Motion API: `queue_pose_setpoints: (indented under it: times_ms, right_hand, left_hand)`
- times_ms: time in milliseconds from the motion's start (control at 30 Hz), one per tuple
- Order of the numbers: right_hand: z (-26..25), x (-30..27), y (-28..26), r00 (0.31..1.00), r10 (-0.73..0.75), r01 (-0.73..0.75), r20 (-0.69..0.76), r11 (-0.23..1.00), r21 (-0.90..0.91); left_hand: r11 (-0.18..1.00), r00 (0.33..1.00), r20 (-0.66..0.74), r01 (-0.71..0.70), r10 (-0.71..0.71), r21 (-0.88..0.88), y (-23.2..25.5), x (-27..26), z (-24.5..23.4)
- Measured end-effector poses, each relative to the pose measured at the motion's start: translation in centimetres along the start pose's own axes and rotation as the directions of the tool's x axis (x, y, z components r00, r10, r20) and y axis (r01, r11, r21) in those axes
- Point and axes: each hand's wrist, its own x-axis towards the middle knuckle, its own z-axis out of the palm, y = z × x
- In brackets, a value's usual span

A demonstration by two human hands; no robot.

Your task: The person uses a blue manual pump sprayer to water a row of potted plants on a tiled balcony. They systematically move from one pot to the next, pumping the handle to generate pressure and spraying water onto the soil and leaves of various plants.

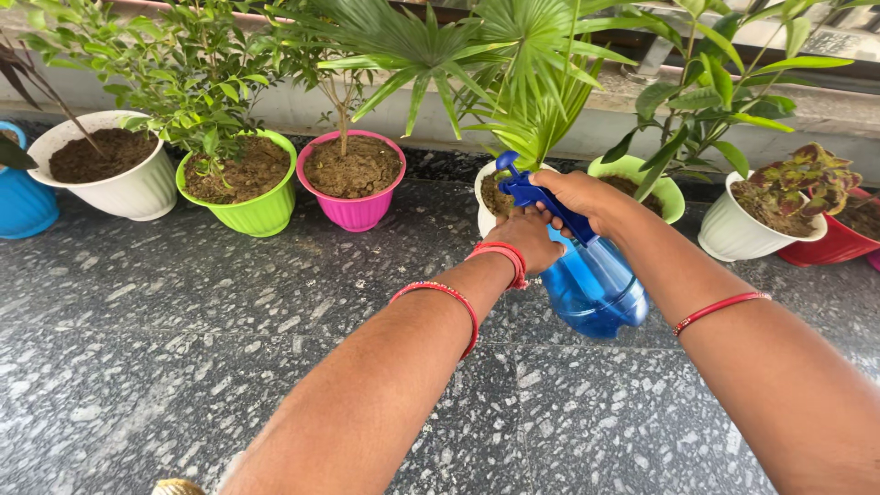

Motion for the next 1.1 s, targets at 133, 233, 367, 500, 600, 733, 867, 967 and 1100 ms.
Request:
queue_pose_setpoints:
  times_ms: [133,233,367,500,600,733,867,967,1100]
  right_hand:
    - [0.6,2.2,0.6,0.990,-0.105,0.097,-0.093,0.992,-0.083]
    - [1.1,3.0,0.3,0.952,-0.199,0.140,-0.231,0.958,-0.251]
    - [1.6,2.7,-0.8,0.922,-0.206,0.107,-0.328,0.949,-0.295]
    - [1.9,2.2,-1.0,0.932,-0.149,0.067,-0.330,0.967,-0.246]
    - [1.5,2.5,0.0,0.950,-0.131,0.089,-0.285,0.984,-0.155]
    - [0.7,3.2,0.8,0.962,-0.173,0.169,-0.209,0.985,-0.038]
    - [0.8,1.8,-0.1,0.960,-0.120,0.100,-0.253,0.991,-0.089]
    - [1.2,1.0,-0.8,0.953,-0.086,0.043,-0.290,0.987,-0.153]
    - [1.1,1.7,-0.1,0.962,-0.078,0.038,-0.261,0.987,-0.156]
  left_hand:
    - [0.986,0.994,-0.027,0.105,-0.110,-0.128,-0.5,-0.1,-0.4]
    - [0.987,0.987,-0.135,0.069,-0.089,-0.146,-0.6,0.3,-0.5]
    - [0.968,0.979,-0.162,0.084,-0.124,-0.235,-0.6,0.7,-0.1]
    - [0.983,0.985,-0.156,0.044,-0.072,-0.180,-0.9,1.1,0.7]
    - [0.948,0.980,-0.160,0.061,-0.116,-0.313,-1.0,1.2,1.1]
    - [0.919,0.976,-0.164,0.068,-0.142,-0.388,-1.0,1.7,1.9]
    - [0.918,0.974,-0.208,0.002,-0.092,-0.397,-1.0,2.7,3.4]
    - [0.953,0.984,-0.165,0.017,-0.070,-0.304,-0.9,3.3,3.8]
    - [0.899,0.983,-0.097,0.103,-0.158,-0.426,0.2,2.6,3.2]
